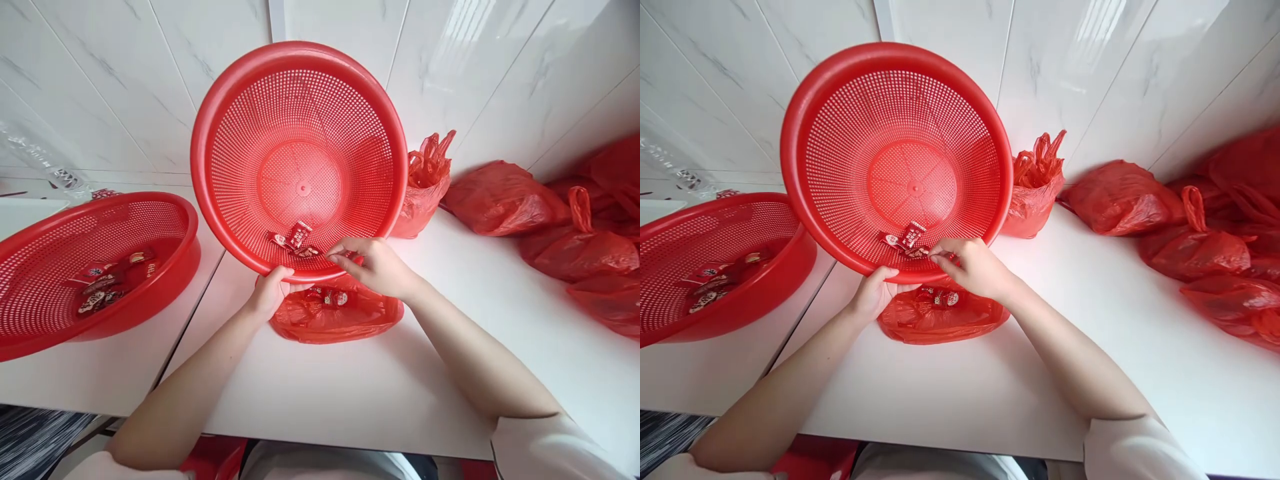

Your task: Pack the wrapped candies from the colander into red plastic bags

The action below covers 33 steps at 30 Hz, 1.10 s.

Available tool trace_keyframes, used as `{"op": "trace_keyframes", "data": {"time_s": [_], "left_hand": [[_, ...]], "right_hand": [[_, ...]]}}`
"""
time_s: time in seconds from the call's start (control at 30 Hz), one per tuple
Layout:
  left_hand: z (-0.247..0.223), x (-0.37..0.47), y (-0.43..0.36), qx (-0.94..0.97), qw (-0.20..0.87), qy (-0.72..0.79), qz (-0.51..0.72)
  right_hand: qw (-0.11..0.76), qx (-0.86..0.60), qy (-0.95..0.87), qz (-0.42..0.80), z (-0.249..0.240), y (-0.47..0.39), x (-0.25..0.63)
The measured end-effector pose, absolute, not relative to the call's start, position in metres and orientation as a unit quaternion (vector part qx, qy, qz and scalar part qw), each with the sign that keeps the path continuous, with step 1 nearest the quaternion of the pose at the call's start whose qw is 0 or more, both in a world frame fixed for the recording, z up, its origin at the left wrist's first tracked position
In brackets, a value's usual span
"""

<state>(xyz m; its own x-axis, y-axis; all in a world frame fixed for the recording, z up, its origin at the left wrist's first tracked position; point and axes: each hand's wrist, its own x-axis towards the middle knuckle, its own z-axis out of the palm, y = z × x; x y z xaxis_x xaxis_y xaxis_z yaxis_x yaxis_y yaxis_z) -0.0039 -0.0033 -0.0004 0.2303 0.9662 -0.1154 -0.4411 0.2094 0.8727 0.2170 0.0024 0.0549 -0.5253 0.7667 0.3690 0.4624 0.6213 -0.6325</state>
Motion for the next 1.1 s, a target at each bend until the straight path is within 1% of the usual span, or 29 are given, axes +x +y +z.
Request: {"op": "trace_keyframes", "data": {"time_s": [0.07,0.13,0.23,0.3,0.37,0.43,0.57,0.67,0.83,0.97,1.1], "left_hand": [[0.000,0.004,-0.011,0.365,0.699,0.352,0.504],[0.000,0.011,-0.019,0.365,0.714,0.343,0.489],[0.001,0.015,-0.025,0.374,0.726,0.331,0.474],[0.001,0.014,-0.024,0.380,0.720,0.329,0.479],[0.001,0.010,-0.020,0.381,0.713,0.337,0.482],[0.001,0.006,-0.016,0.377,0.706,0.348,0.488],[0.002,0.000,-0.009,0.372,0.693,0.362,0.501],[0.004,-0.003,-0.007,0.370,0.697,0.353,0.503],[0.008,-0.005,-0.004,0.362,0.695,0.342,0.519],[0.008,-0.008,-0.002,0.370,0.691,0.338,0.522],[0.006,-0.010,-0.001,0.376,0.688,0.341,0.519]], "right_hand": [[0.321,-0.367,-0.855,0.178,0.053,0.002,0.214],[0.290,-0.360,-0.873,0.155,0.048,0.002,0.212],[0.223,-0.333,-0.895,0.195,0.043,0.003,0.210],[0.203,-0.308,-0.901,0.229,0.042,0.003,0.210],[0.214,-0.292,-0.896,0.258,0.042,0.004,0.211],[0.257,-0.308,-0.863,0.306,0.043,0.006,0.211],[0.371,-0.350,-0.698,0.504,0.043,0.013,0.214],[0.388,-0.332,-0.600,0.615,0.044,0.016,0.217],[0.390,-0.315,-0.569,0.652,0.044,0.016,0.218],[0.390,-0.327,-0.570,0.645,0.041,0.016,0.219],[0.369,-0.354,-0.588,0.627,0.042,0.018,0.222]]}}
